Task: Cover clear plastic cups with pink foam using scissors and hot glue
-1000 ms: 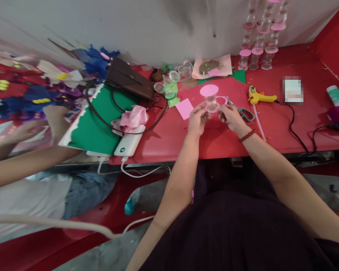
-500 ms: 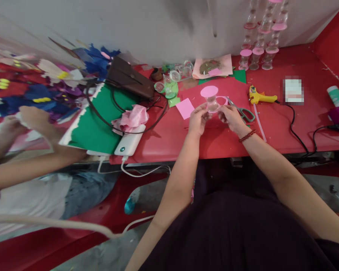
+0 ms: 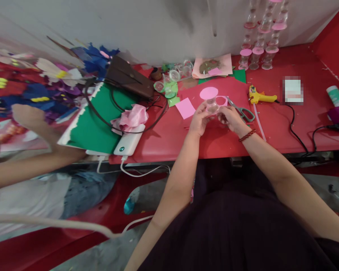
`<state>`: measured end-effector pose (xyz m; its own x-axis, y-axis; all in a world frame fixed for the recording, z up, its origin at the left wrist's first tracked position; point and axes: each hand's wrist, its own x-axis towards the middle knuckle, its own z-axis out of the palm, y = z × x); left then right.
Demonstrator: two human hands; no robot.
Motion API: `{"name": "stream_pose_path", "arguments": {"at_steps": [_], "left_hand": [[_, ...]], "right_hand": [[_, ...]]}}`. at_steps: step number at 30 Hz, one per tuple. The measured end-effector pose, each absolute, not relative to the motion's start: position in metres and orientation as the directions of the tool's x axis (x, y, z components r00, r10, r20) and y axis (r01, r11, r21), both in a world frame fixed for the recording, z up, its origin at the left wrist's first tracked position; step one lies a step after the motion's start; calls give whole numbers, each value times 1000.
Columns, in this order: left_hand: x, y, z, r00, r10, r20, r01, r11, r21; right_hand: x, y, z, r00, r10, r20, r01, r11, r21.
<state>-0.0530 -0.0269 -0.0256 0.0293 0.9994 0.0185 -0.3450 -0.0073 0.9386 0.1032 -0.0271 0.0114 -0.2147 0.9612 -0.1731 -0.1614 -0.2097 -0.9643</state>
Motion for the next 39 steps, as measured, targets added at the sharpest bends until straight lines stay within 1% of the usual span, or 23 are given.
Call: {"name": "stream_pose_path", "arguments": {"at_steps": [3,6,10,14,21,24,28,35,39], "left_hand": [[-52,-28,-25,90,996,28,-365,7,931],[-52,-27,-28,97,994,59,-392,-17,920],[-54,-23,-33,42,991,126,-404,-99,909],[-55,-20,-38,-23,986,163,-389,-159,907],[-52,-23,-34,-8,988,153,-315,-148,937],[-51,-24,-32,3,985,171,-307,-161,938],[-51,-24,-34,-22,985,173,-290,-172,941],[-52,-21,-38,-35,982,185,-238,-188,953],[-51,-22,-36,-37,982,185,-229,-189,955]], "right_hand": [[104,-25,9,-230,959,-169,-153,-207,-966],[104,-23,6,-219,961,-168,-169,-207,-964],[103,-21,4,-192,968,-161,-203,-200,-959],[103,-21,4,-183,976,-122,-194,-157,-968],[104,-20,4,-147,985,-91,-171,-116,-978],[104,-19,3,-138,986,-95,-179,-120,-976],[104,-19,2,-152,984,-98,-211,-129,-969],[104,-20,3,-137,986,-95,-195,-121,-973],[104,-19,5,-153,980,-127,-217,-158,-963]]}}
